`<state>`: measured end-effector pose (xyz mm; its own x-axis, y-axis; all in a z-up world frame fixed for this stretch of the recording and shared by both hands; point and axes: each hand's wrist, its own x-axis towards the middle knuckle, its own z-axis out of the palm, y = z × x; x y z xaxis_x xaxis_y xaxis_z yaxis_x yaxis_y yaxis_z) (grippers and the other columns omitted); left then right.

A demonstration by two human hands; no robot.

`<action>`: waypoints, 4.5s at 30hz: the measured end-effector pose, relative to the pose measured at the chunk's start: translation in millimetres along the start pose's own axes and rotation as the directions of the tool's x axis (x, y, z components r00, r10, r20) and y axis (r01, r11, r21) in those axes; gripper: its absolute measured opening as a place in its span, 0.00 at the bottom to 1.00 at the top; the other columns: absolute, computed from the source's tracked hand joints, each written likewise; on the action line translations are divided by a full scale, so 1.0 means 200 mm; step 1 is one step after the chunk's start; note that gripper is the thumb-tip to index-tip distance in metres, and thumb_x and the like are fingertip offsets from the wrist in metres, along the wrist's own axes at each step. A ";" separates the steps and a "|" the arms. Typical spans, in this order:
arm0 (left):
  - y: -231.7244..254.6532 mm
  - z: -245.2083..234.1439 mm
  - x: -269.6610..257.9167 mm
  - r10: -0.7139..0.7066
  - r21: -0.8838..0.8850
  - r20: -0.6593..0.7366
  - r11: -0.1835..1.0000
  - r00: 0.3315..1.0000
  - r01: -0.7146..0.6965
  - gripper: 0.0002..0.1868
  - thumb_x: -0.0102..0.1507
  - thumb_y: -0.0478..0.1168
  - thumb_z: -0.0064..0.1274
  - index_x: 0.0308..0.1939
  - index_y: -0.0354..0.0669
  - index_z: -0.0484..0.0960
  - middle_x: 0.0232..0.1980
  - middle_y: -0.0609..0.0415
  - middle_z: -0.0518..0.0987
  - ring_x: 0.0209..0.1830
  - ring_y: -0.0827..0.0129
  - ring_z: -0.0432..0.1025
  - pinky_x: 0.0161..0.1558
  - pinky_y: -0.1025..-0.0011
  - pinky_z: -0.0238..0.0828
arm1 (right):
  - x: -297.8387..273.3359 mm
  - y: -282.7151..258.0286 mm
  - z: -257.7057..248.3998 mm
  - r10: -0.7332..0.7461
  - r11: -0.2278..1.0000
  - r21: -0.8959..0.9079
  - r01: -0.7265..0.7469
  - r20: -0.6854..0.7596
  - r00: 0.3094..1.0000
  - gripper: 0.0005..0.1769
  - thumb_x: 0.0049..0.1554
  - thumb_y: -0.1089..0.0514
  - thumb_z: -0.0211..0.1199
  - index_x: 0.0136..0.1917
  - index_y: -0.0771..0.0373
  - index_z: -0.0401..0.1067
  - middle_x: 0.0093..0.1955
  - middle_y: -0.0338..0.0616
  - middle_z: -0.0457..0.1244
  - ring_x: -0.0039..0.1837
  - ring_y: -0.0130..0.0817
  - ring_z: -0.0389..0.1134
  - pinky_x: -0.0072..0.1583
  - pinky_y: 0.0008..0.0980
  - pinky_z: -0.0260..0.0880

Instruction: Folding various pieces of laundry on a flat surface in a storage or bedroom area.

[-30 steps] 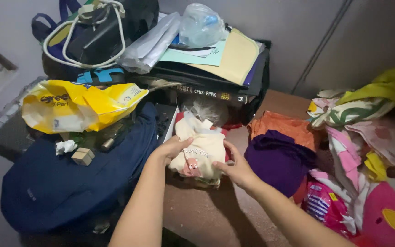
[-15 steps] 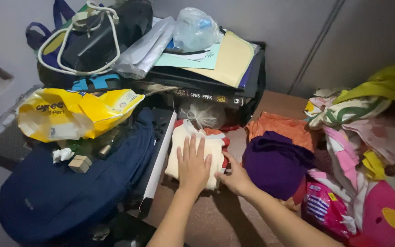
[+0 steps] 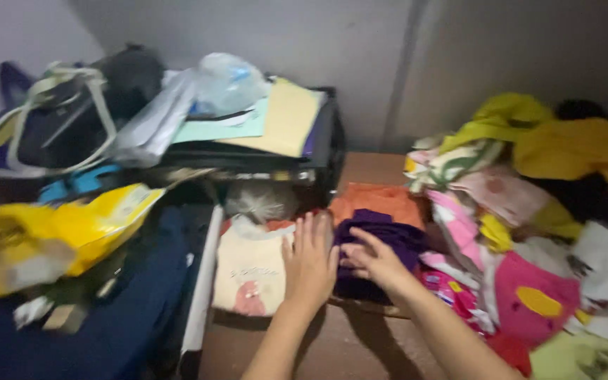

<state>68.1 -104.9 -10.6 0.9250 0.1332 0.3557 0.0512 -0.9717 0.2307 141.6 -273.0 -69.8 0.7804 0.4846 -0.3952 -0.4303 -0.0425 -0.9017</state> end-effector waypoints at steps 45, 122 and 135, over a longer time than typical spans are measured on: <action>1.35 0.13 0.39 0.509 -0.711 0.147 0.650 0.848 -0.267 0.36 0.59 0.39 0.58 0.71 0.39 0.64 0.62 0.38 0.72 0.65 0.41 0.66 0.65 0.54 0.61 | -0.80 -0.49 -1.38 -0.392 0.805 0.267 0.530 -0.431 0.813 0.15 0.67 0.57 0.48 0.61 0.68 0.67 0.56 0.45 0.67 0.57 0.36 0.69 0.61 0.38 0.69; 0.36 -0.78 0.51 0.214 -0.717 -0.077 0.667 0.974 -0.203 0.19 0.57 0.28 0.51 0.52 0.38 0.77 0.47 0.40 0.85 0.49 0.50 0.81 0.52 0.63 0.76 | -0.71 -1.03 -0.30 -0.533 0.823 -0.325 0.466 -0.160 0.831 0.17 0.63 0.55 0.58 0.59 0.67 0.76 0.53 0.49 0.70 0.53 0.37 0.70 0.53 0.38 0.74; 0.09 -1.08 0.55 0.170 -0.657 -0.178 0.712 0.969 -0.246 0.18 0.50 0.22 0.56 0.42 0.38 0.77 0.45 0.49 0.85 0.47 0.63 0.81 0.49 0.67 0.76 | -0.70 -1.19 -0.14 -0.726 0.655 -0.512 0.556 -0.222 0.650 0.16 0.61 0.69 0.53 0.60 0.63 0.73 0.46 0.43 0.64 0.43 0.25 0.63 0.43 0.27 0.65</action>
<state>90.3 -65.8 228.9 0.8381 -0.0014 0.5455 -0.4385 -0.5965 0.6722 147.4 -355.3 194.6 0.9208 0.1519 0.3591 0.3848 -0.2055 -0.8998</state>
